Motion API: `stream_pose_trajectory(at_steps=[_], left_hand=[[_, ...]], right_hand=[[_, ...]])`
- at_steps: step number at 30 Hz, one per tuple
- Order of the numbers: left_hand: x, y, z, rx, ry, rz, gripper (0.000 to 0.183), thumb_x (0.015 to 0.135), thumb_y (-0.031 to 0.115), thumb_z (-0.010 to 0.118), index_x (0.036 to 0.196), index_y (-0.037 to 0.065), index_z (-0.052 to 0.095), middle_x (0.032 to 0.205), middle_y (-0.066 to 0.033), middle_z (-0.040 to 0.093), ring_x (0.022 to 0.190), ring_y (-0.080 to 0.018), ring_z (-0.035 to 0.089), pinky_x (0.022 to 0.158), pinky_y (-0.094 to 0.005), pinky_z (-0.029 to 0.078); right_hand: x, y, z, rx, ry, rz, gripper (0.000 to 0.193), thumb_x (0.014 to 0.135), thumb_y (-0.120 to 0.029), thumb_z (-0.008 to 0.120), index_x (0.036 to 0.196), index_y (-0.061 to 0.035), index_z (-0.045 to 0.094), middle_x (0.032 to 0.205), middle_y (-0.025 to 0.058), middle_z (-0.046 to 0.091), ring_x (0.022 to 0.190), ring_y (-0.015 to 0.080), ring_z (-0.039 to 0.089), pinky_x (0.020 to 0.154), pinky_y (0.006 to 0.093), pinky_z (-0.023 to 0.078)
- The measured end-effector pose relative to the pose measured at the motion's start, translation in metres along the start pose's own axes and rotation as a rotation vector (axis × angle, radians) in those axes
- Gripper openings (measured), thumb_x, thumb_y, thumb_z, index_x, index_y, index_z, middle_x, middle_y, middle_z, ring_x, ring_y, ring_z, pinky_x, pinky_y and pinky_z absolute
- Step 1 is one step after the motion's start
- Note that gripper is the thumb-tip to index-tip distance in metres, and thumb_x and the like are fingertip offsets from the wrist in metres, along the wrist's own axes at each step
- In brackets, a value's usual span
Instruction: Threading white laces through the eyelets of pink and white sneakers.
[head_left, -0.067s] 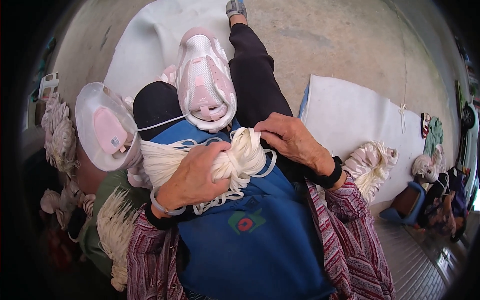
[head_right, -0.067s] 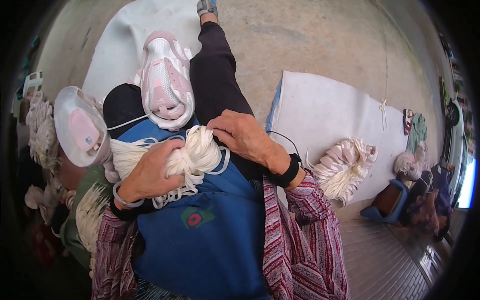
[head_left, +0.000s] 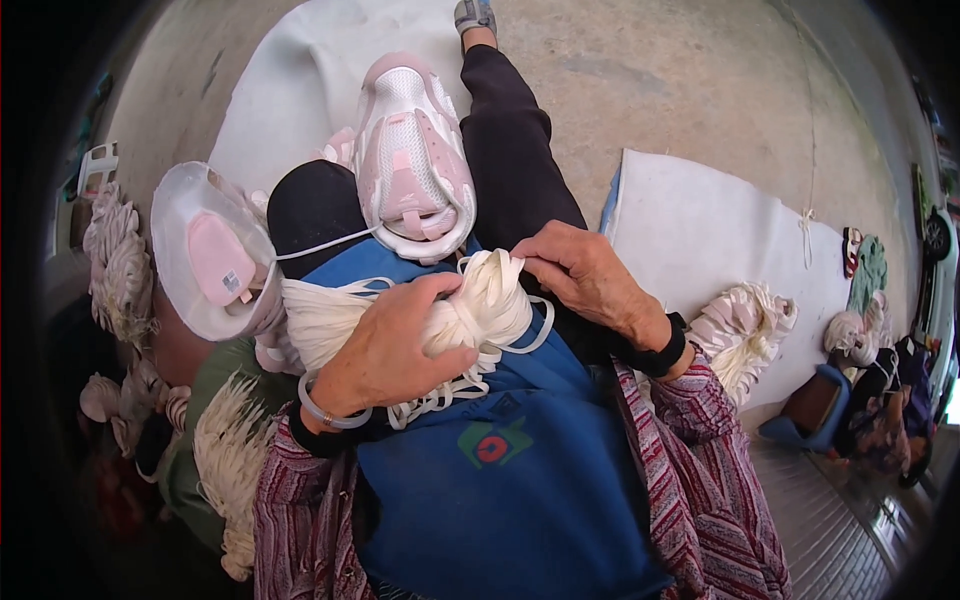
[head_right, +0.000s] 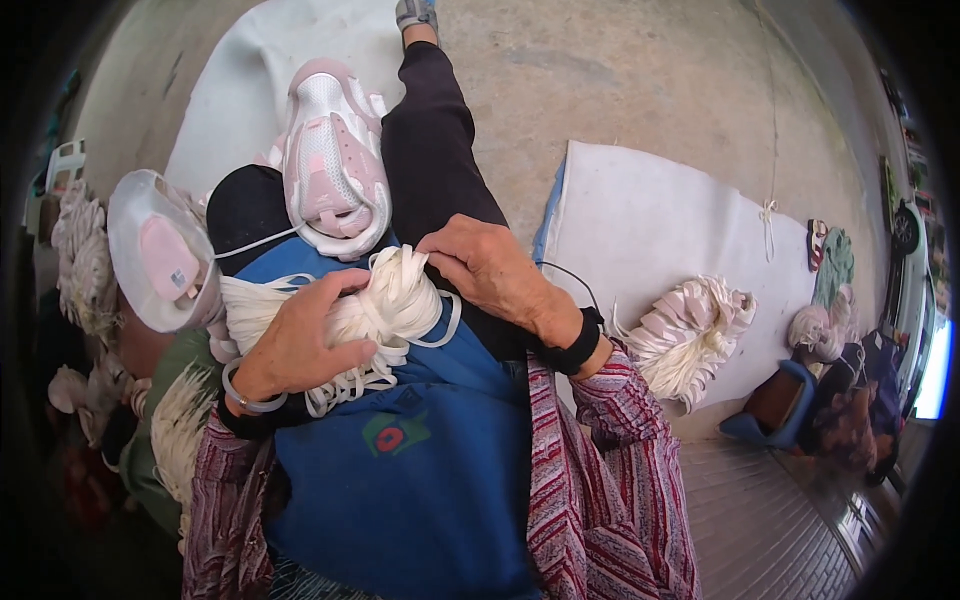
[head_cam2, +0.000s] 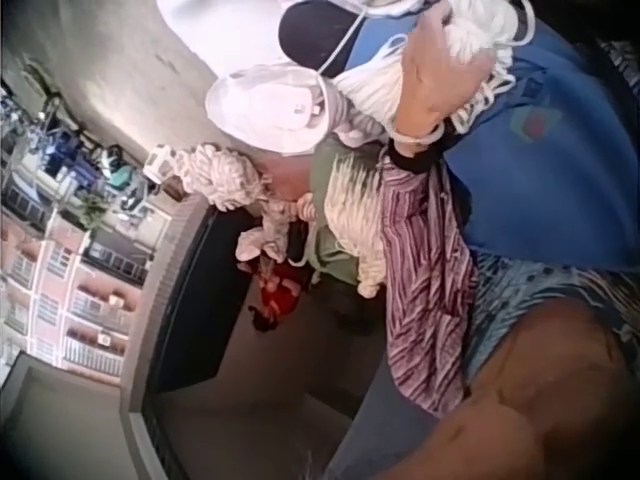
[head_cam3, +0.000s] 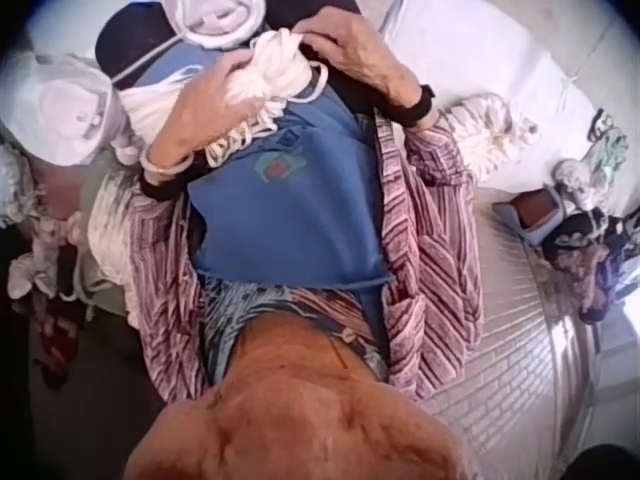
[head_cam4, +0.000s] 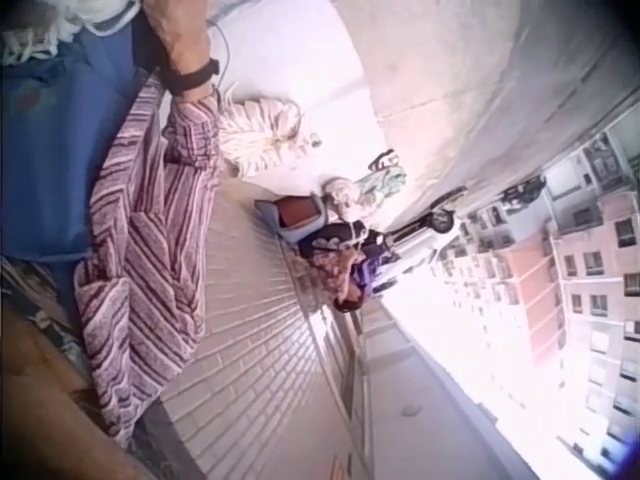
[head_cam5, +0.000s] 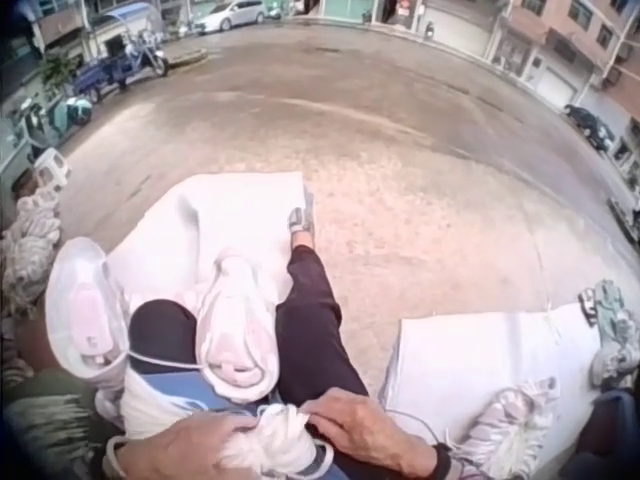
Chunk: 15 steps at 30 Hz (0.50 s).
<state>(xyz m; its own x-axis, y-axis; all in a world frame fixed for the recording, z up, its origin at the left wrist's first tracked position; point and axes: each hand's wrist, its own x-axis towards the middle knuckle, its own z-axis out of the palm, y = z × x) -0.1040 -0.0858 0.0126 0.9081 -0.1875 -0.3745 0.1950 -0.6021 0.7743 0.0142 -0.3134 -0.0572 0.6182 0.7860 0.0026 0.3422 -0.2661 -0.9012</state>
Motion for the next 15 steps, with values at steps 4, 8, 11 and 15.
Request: stream_pose_trajectory(at_steps=[4, 8, 11, 15], left_hand=[[0.015, 0.006, 0.009, 0.219, 0.086, 0.023, 0.074, 0.075, 0.034, 0.075, 0.132, -0.002, 0.044, 0.11, -0.0243, 0.058, 0.106, -0.04, 0.054, 0.091, -0.0448, 0.043], [0.016, -0.001, 0.029, 0.241, 0.082, 0.014, 0.075, 0.073, 0.032, 0.076, 0.128, -0.008, 0.043, 0.107, -0.0225, 0.06, 0.096, -0.0372, 0.059, 0.085, -0.0446, 0.044], [0.015, -0.003, 0.028, 0.138, 0.122, 0.067, 0.075, 0.071, 0.024, 0.078, 0.129, -0.005, 0.042, 0.108, -0.0228, 0.06, 0.094, -0.0391, 0.06, 0.085, -0.0451, 0.046], [0.016, -0.005, 0.02, 0.057, 0.139, 0.057, 0.073, 0.07, 0.021, 0.077, 0.129, -0.005, 0.043, 0.113, -0.0252, 0.059, 0.099, -0.0427, 0.06, 0.084, -0.0462, 0.048]], right_hand=[[0.003, -0.005, 0.0, -0.061, 0.016, 0.113, 0.012, 0.087, -0.007, 0.06, 0.096, -0.0007, 0.066, 0.086, 0.0153, 0.062, 0.079, 0.0342, 0.062, 0.07, 0.0384, 0.051], [0.007, -0.013, 0.005, -0.073, 0.066, 0.041, 0.01, 0.089, -0.005, 0.058, 0.093, 0.0001, 0.065, 0.084, 0.0124, 0.062, 0.07, 0.0274, 0.063, 0.064, 0.0348, 0.05], [0.007, -0.017, 0.009, 0.534, 0.17, 0.354, 0.012, 0.092, -0.004, 0.052, 0.093, 0.0008, 0.062, 0.093, 0.0062, 0.058, 0.057, 0.0071, 0.055, 0.05, 0.022, 0.043], [0.006, -0.008, 0.007, 1.243, 0.25, 0.41, 0.013, 0.094, -0.008, 0.049, 0.093, 0.0015, 0.057, 0.091, 0.0091, 0.055, 0.051, 0.0075, 0.049, 0.045, 0.0216, 0.039]])
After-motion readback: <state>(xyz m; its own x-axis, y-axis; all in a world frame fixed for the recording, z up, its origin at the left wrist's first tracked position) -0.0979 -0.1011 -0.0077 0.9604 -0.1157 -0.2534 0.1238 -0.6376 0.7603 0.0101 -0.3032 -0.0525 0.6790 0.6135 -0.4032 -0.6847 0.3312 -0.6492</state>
